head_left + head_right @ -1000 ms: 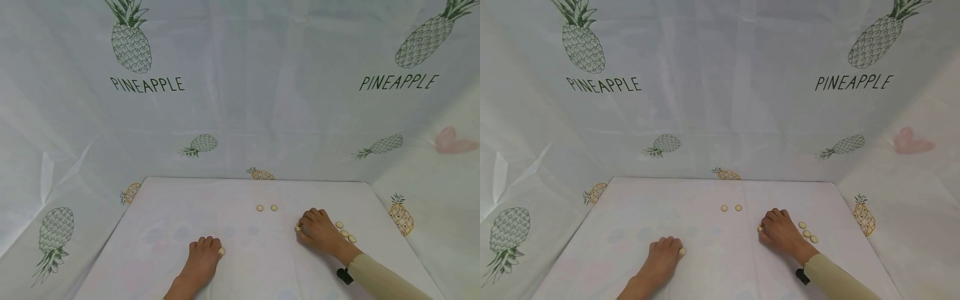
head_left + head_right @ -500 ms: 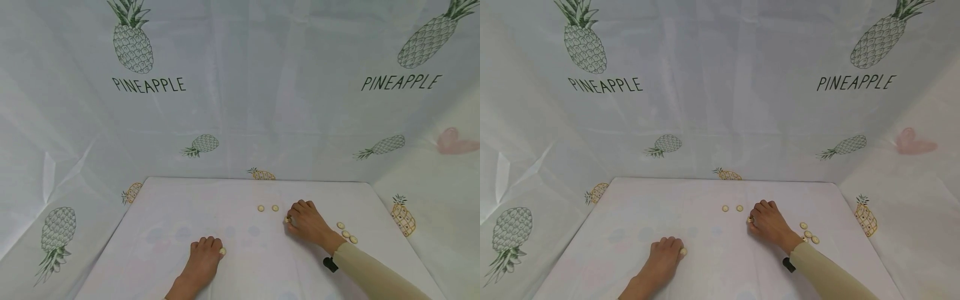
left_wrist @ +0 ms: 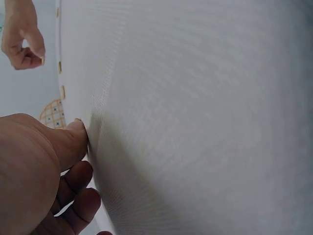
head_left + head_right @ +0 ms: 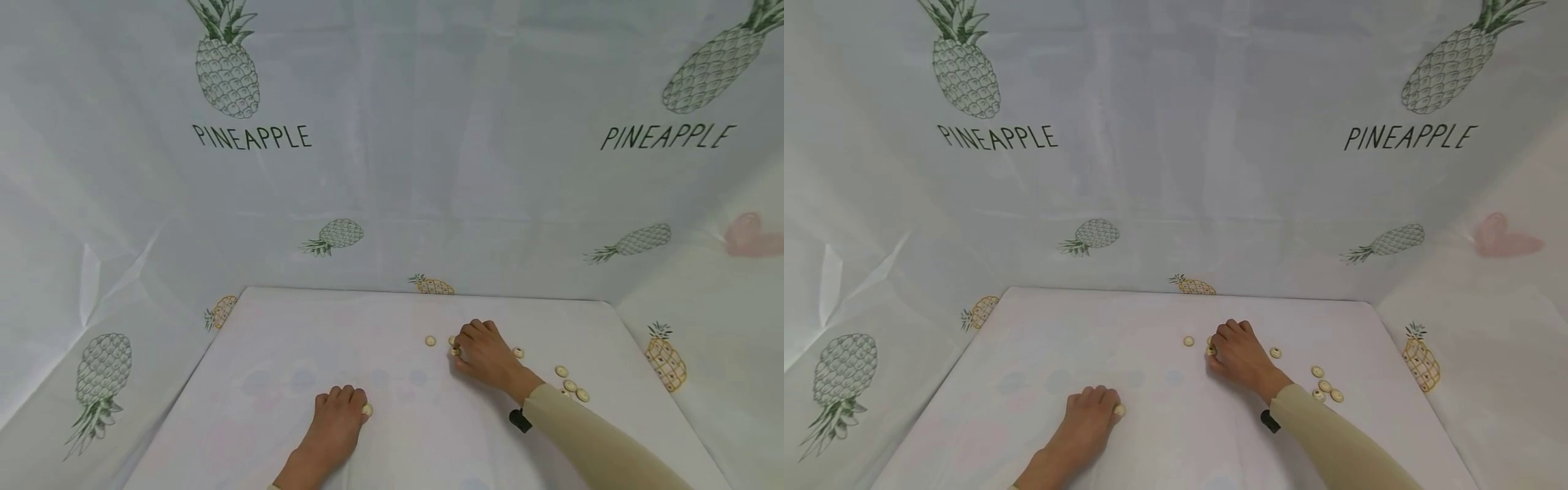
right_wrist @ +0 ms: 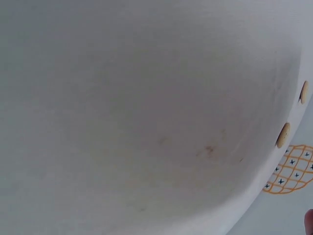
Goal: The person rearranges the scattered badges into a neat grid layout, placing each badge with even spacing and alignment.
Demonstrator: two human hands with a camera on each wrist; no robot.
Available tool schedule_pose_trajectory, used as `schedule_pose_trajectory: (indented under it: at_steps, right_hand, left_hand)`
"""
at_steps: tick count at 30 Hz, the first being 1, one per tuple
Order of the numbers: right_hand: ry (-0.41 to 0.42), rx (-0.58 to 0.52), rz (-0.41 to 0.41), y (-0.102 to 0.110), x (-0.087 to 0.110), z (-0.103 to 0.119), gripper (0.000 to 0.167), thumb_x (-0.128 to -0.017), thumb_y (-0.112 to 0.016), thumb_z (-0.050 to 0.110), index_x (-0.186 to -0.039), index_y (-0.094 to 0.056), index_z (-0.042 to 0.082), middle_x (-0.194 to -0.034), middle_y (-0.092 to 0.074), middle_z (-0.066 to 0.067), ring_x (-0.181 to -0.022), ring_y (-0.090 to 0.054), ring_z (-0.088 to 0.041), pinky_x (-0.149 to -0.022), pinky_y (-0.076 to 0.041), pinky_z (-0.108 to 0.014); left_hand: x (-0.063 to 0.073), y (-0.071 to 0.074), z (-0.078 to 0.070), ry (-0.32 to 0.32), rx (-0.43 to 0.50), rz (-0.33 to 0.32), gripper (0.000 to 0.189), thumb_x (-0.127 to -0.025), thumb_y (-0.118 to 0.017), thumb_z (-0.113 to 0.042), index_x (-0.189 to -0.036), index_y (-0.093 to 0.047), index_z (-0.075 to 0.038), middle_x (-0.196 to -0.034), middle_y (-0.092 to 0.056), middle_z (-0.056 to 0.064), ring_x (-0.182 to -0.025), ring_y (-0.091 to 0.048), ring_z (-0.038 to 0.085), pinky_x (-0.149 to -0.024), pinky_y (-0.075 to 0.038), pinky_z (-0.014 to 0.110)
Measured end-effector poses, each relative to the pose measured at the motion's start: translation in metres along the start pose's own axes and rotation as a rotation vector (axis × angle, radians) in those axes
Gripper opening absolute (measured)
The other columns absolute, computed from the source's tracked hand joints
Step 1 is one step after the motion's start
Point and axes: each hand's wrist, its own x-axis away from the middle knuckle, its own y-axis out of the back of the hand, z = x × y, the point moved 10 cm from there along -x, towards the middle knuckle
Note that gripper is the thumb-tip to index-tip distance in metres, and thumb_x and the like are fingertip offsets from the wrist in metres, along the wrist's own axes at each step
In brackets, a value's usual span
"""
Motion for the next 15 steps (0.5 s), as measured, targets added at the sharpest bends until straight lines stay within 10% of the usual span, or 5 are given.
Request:
schedule_pose_trajectory:
  at_steps: [15]
  right_hand:
    - [0.016,-0.037,0.042,-0.012,-0.03,0.009,0.018,-0.093,-0.078,0.029,-0.099,-0.074,0.013,-0.101,-0.067,-0.001,-0.095,-0.054,-0.022,-0.09,-0.043,-0.045]
  left_hand:
    - [0.0,0.0,0.001,-0.004,-0.001,-0.005,0.025,-0.095,-0.078,-0.029,-0.102,-0.06,-0.015,-0.087,-0.052,-0.005,-0.081,-0.045,0.014,-0.078,-0.041,0.042]
